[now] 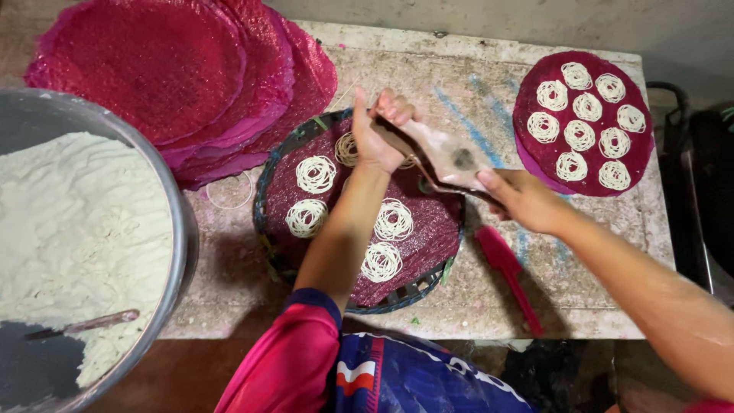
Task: The person scoops white batter from a large basin into a handheld wooden press, then squeezes the press over round magenta trays to extrude thin strands into spiral noodle nests, one nest at a time. They periodically refill the press with batter and continue extruding nests across the trays.
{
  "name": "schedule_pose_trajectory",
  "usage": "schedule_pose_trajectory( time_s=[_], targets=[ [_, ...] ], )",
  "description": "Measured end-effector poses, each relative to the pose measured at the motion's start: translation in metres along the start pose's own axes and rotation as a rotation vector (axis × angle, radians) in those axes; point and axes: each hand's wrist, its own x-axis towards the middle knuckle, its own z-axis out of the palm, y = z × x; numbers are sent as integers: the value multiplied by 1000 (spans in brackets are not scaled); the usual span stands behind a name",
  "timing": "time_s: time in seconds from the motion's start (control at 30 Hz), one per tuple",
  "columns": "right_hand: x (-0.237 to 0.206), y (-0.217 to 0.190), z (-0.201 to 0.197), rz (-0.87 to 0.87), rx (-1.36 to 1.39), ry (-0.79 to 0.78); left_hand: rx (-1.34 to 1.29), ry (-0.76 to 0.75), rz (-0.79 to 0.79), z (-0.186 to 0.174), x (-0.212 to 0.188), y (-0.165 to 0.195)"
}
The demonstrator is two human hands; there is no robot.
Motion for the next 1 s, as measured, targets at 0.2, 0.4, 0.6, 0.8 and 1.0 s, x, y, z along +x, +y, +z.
schedule_pose_trajectory(
  time_s=[0.2, 0.4, 0.6, 0.8, 1.0],
  targets=[
    [-7, -14, 1, 121, -80, -38, -24, 90, 15, -15, -8, -7],
    [2, -28, -11, 87, -206, 78, 98, 134, 100, -4, 16, -6],
    [-2, -23, 0, 95, -108, -24, 103, 260, 91, 2, 2, 1],
    [4, -18, -22, 56, -191, 104, 21, 157, 80, 13, 19, -18],
    [8, -2, -14, -23, -43, 92, 469, 598, -327, 17, 5, -1]
  ],
)
